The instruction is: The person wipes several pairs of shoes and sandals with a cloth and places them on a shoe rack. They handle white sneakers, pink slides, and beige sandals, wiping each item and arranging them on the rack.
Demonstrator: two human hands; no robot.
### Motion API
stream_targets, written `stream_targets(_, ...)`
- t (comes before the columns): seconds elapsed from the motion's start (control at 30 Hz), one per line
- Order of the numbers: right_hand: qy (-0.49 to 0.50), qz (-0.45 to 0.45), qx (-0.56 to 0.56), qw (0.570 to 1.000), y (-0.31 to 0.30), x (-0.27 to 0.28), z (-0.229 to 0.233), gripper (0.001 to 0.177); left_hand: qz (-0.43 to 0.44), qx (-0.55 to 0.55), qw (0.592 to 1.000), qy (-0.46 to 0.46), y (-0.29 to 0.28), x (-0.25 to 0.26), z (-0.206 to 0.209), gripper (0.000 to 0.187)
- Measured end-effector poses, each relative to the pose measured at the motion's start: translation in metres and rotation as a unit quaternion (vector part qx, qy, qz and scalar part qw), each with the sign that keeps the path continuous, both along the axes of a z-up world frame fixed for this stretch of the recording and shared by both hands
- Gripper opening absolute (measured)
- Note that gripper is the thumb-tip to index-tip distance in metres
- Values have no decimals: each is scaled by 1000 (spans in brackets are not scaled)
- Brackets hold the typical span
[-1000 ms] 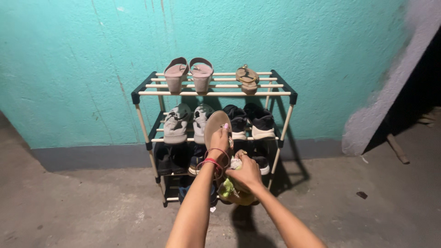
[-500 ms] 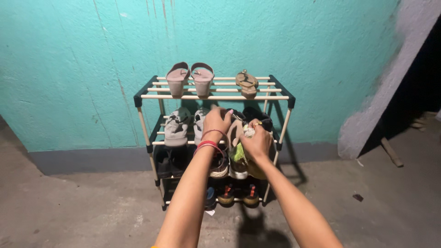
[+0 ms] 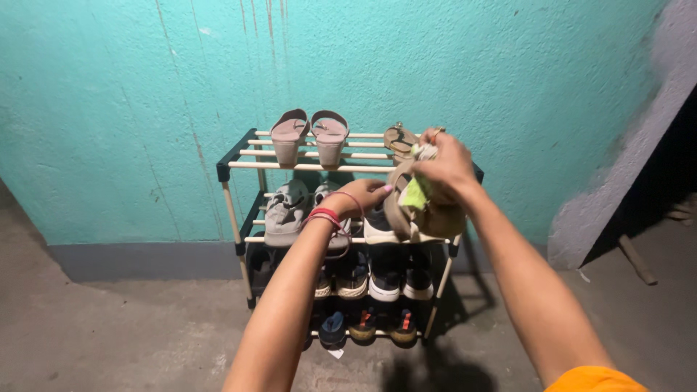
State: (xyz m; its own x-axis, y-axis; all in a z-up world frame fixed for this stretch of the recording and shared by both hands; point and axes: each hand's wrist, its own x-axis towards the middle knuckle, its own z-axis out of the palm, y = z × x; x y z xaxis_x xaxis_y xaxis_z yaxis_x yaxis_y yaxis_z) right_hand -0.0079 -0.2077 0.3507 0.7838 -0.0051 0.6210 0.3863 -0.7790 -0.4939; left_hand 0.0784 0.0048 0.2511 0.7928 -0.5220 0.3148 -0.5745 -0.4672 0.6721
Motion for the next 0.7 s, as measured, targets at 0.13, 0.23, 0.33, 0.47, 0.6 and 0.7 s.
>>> stream_targets(0.13, -62, -29, -71, 995, -2, 7, 36, 36, 14, -8, 1000, 10, -10, -7, 35, 74)
stream_targets(0.23, -119, -33, -85, 989, 6, 14, 49, 34, 114, 44, 992, -12, -15, -19, 65, 75)
stream_targets(0.33, -124, -46, -81, 988, 21, 35, 55, 33, 149, 55, 987, -28, -17, -17, 86, 72)
stream_targets(0.47, -167, -42, -103, 980, 40, 77, 52, 30, 26, -27, 996, -80, -18, 8, 79, 99)
stream_targets(0.6, -168, -40, -170, 970, 59, 128, 44, 32, 128, 52, 985, -102, -15, 42, 55, 107)
stream_targets(0.7, -191, -35, -213, 957, 73, 161, 35, 32, 159, 37, 975, -152, -16, 80, 31, 111)
